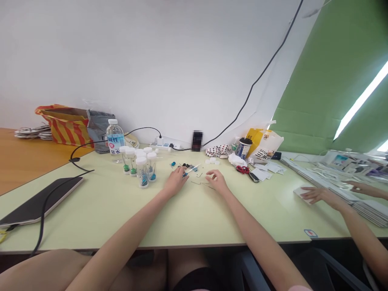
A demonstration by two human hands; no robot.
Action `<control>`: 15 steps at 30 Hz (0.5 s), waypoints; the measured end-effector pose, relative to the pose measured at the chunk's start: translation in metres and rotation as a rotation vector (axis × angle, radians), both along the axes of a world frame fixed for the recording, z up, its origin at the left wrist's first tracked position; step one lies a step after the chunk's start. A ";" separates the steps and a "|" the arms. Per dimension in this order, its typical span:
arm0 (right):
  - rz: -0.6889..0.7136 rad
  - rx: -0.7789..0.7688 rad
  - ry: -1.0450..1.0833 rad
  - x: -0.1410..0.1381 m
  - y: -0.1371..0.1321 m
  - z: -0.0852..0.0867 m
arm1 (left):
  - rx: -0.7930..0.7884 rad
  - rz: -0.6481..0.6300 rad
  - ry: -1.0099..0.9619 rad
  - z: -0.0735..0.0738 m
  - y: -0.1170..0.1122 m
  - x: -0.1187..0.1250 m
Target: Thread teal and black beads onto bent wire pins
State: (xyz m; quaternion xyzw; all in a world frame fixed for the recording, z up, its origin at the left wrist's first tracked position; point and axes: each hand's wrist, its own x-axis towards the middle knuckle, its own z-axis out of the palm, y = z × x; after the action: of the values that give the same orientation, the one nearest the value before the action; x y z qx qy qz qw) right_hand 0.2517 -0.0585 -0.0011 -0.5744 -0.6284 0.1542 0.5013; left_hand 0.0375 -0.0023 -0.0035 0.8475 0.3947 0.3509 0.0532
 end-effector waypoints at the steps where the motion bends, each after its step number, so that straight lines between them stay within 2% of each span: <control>1: 0.022 -0.010 -0.123 -0.003 -0.001 -0.002 | -0.005 0.017 -0.031 -0.001 0.002 -0.001; 3: 0.031 -0.037 -0.349 -0.012 -0.002 -0.004 | -0.020 0.039 -0.089 -0.002 0.006 -0.003; 6: -0.032 -0.108 -0.578 -0.027 -0.002 -0.004 | -0.031 0.041 -0.157 -0.004 0.010 -0.004; 11: -0.061 -0.182 -0.733 -0.043 0.001 -0.001 | -0.048 -0.001 -0.189 -0.008 0.014 -0.004; 15: -0.060 -0.188 -0.758 -0.042 -0.001 -0.003 | -0.084 -0.065 -0.194 -0.009 0.016 -0.004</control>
State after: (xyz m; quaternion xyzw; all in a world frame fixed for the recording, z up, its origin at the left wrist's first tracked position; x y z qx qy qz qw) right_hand 0.2097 -0.0591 -0.0038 -0.6521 -0.7352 -0.0267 0.1832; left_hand 0.0340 0.0135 -0.0129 0.8189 0.3746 0.4125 0.1379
